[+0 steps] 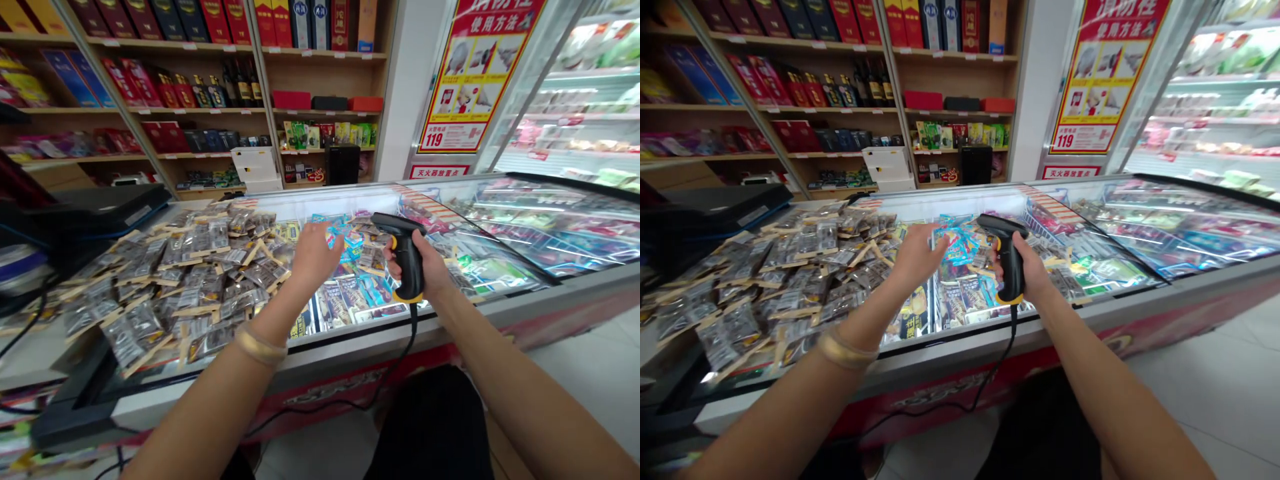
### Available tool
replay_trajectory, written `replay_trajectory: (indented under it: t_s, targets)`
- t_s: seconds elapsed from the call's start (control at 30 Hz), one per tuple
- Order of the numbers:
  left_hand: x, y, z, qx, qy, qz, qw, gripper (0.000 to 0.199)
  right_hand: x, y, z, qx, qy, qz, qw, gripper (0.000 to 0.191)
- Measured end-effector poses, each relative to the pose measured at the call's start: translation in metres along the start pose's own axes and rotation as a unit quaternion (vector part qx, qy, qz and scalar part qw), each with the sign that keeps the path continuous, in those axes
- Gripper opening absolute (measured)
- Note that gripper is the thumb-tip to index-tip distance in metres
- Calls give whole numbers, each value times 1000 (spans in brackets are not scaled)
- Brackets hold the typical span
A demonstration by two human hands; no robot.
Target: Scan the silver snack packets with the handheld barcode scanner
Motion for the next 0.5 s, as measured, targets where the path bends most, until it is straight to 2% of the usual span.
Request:
replay_trajectory:
  t_s: [0.1,0.2,0.33,0.5]
  targets:
    - [-20,-43,5,118,17,32,992,48,1,24,-10,-33,12,4,999,49]
    - [-26,-71,1,185,51,74,979,60,-6,32,-13,-48,10,3,999,53]
    - [-24,-84,-4,173,74,105,976,61,-12,32,-13,-53,4,-9,999,54]
    - [-12,-90,-5,179,93,56,978,42,-12,30,-14,-49,-3,-13,999,53]
Point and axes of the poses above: each hand's wrist, its own z-axis towards the middle knuckle, its own y-axis out of the back of the hand, x = y × z, the point moved 7 cm from there along z, towards the middle knuckle, and after that the axes turned 10 degrees about -y, right-handed, at the moved point
